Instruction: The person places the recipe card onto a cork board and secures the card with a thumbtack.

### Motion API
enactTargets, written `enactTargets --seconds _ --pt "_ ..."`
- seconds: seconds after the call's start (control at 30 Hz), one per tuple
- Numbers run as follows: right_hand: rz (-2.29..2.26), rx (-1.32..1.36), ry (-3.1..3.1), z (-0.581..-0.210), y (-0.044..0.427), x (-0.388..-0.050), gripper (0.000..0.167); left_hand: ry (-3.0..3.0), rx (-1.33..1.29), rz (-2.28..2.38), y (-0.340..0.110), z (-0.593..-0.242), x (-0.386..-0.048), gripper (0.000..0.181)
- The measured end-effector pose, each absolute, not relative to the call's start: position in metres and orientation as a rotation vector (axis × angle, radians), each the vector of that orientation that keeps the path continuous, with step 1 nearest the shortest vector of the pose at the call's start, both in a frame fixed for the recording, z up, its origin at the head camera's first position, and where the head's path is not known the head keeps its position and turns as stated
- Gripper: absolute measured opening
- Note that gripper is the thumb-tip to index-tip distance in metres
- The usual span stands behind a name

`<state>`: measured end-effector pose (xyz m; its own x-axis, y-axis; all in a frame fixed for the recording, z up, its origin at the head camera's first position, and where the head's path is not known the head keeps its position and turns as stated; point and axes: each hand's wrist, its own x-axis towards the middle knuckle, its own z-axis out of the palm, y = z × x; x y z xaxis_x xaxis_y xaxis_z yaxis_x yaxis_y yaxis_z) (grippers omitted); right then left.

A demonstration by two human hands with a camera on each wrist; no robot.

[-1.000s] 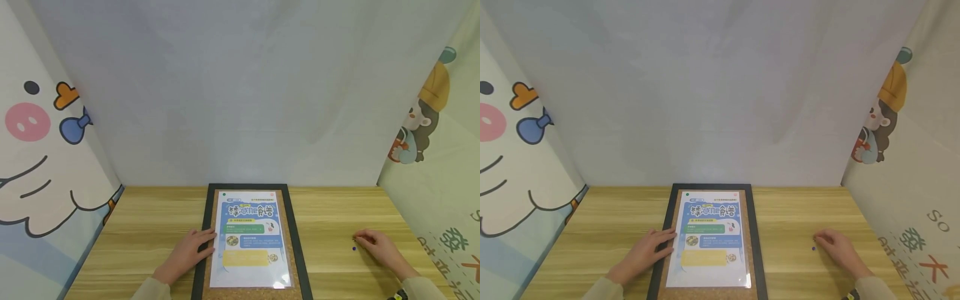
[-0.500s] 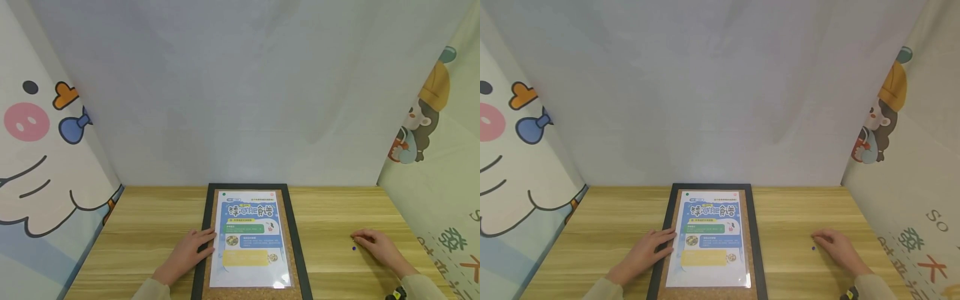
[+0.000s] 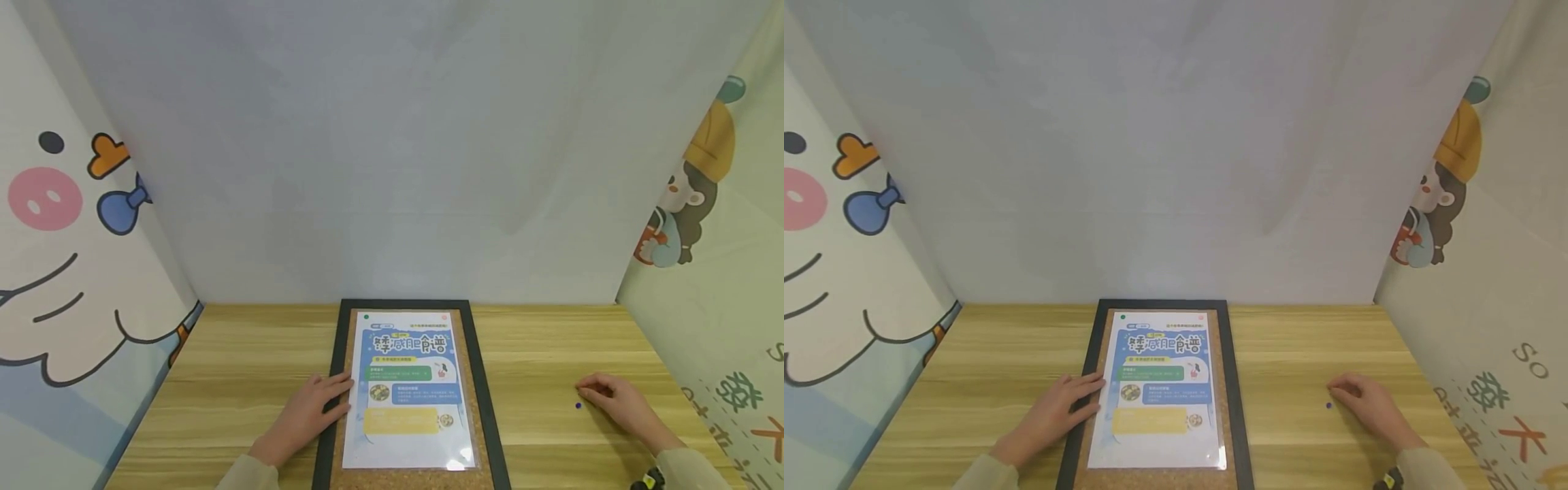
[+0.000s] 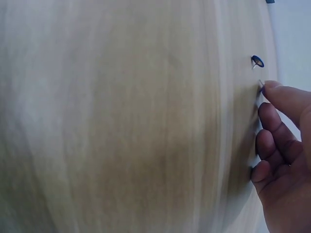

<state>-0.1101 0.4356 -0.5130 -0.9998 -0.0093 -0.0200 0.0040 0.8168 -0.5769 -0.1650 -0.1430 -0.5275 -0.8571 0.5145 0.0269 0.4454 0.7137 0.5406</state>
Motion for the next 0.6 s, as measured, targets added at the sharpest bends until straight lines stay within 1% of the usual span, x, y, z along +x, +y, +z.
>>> enactTargets --seconds 0.2,0.6 --pt "-0.960 0.034 2.945 -0.5118 0.4355 -0.1109 0.013 2.799 0.790 0.827 -0.1435 -0.5278 -0.1648 0.046" --pt "-0.982 0.002 2.896 -0.5101 0.4343 -0.1125 0.013 2.786 0.764 0.849 -0.1425 -0.5283 -0.1646 0.045"
